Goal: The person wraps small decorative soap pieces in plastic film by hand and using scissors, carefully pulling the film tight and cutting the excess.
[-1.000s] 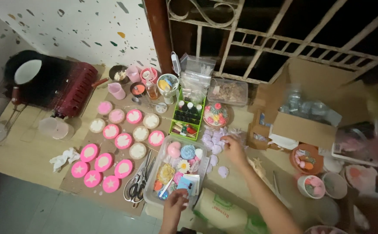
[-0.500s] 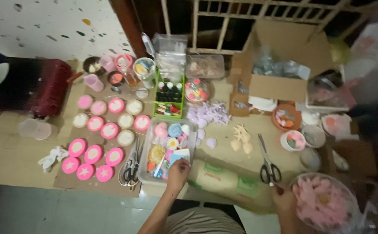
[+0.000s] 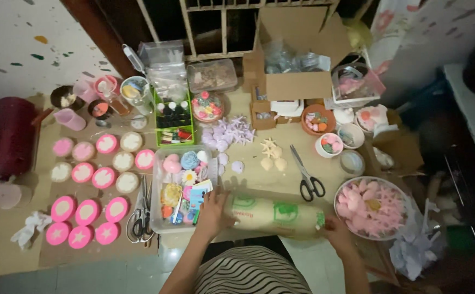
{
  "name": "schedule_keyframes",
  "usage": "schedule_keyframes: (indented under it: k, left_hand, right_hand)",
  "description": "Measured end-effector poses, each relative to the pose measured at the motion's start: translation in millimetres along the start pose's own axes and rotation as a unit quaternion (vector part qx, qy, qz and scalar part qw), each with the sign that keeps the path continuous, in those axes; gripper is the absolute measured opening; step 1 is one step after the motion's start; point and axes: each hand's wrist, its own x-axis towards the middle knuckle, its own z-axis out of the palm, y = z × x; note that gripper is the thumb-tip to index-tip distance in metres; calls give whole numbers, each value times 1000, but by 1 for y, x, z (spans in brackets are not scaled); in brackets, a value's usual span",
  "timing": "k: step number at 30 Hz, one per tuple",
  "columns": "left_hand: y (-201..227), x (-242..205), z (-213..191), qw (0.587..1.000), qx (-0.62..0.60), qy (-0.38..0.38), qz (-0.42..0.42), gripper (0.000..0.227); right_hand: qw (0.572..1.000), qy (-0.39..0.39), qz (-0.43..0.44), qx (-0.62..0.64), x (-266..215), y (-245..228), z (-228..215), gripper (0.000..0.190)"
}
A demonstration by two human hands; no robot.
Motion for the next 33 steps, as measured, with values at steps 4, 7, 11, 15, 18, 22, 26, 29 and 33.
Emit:
schedule_keyframes:
  k: [4,7,11,15,18,22,26,29,33]
  left_hand:
    - [18,-2,-14,995,65,-70,27,112]
    - [24,-3,-18,977,130,-166,42,115]
    - [14,-5,-1,981,96,-165,35,111]
    - [14,2,0,988,65,-141,10,108]
    - [0,8,12,988,58,-142,6,108]
    - [16,11,1,988,60,-142,-8,105]
    - [13,20,7,984,67,-160,-31,107]
    - [9,21,9,983,53,-171,-40,109]
    - [11,26,5,977,52,-199,-61,107]
  right_hand:
    - [998,-49,-26,37,-47,-30,12,47]
    - [997,-59,-54,5,-44,-37,21,39]
    - [997,-33,-65,-20,-14,-52,22,38]
    - [989,-7,-90,-121,26,-61,19,44]
    - [899,57,-321,-293,-20,-179,34,67]
    - [889,-10,-278,-364,16,-169,37,53]
    - [856,-15,-401,-326,24,-181,43,29]
    - [860,-32,-412,-300,28,-175,46,21]
    - [874,-22,-416,-250,40,-149,48,19]
